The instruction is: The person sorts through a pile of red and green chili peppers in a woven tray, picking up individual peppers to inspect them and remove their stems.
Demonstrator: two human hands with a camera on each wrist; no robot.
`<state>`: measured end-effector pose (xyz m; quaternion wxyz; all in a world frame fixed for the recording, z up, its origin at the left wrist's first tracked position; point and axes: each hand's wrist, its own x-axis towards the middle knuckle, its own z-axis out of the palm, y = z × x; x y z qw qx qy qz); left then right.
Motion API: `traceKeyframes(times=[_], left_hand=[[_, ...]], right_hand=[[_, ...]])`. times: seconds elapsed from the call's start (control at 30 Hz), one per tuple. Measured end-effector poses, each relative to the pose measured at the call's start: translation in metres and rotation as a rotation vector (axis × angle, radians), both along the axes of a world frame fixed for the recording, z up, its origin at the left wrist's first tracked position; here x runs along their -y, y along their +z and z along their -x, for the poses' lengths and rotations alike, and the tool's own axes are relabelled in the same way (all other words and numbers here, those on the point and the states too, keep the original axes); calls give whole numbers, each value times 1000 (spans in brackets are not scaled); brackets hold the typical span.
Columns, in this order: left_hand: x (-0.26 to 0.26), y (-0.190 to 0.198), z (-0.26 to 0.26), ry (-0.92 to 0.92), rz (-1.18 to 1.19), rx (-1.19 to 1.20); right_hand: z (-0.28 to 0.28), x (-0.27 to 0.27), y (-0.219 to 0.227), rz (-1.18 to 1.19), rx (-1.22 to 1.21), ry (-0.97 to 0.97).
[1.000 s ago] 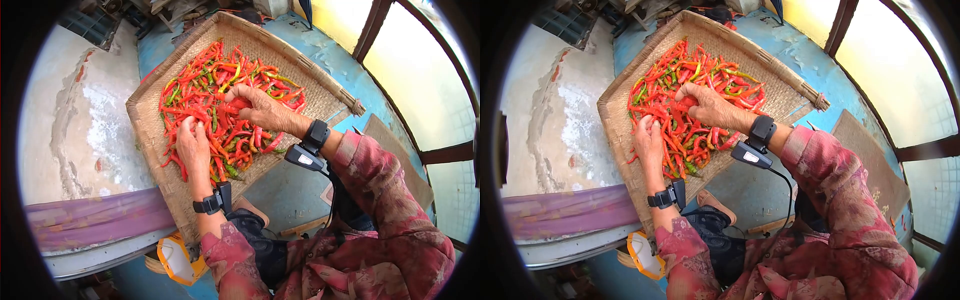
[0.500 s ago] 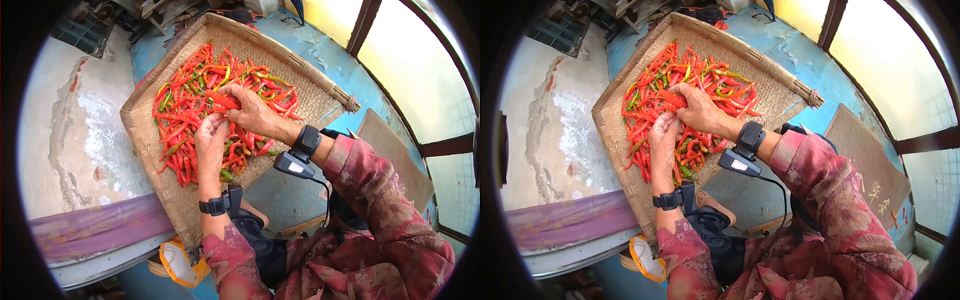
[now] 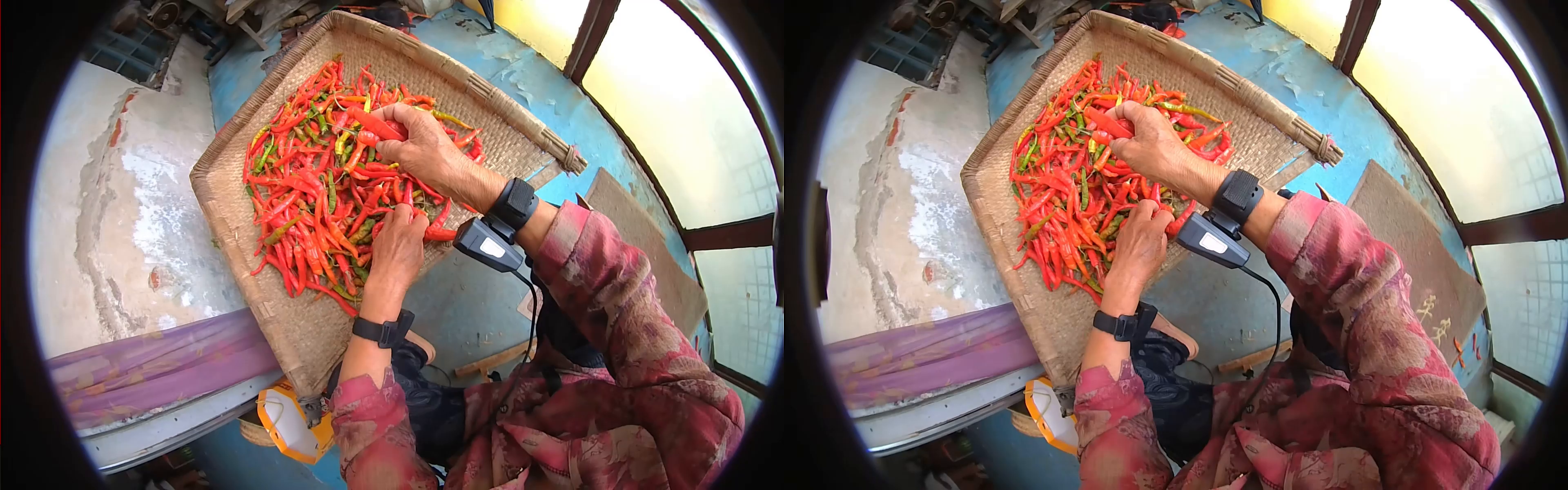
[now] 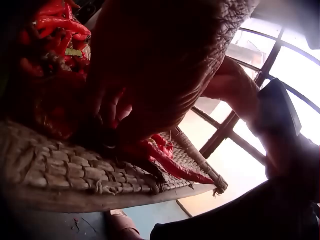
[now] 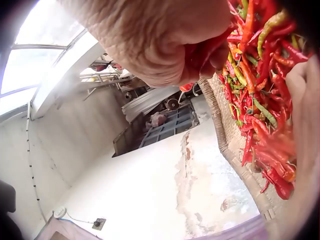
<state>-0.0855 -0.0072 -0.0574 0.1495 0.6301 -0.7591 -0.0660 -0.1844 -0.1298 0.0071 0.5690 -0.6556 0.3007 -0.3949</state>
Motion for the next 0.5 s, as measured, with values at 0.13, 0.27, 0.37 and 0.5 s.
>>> traceKeyframes(times=[0.13,0.27,0.37,0.5], left_hand=[[6,14,-6,66,-16,-161],[14,44,-38,429,-61,-470],[11,51,-73,631,429,-305],[15,54,-65,647,367,-728]], right_hand=[[-2,4,5,29,11,-10],[3,8,15,72,140,-103],[8,9,21,0,124,-116],[4,2,13,-85,161,37]])
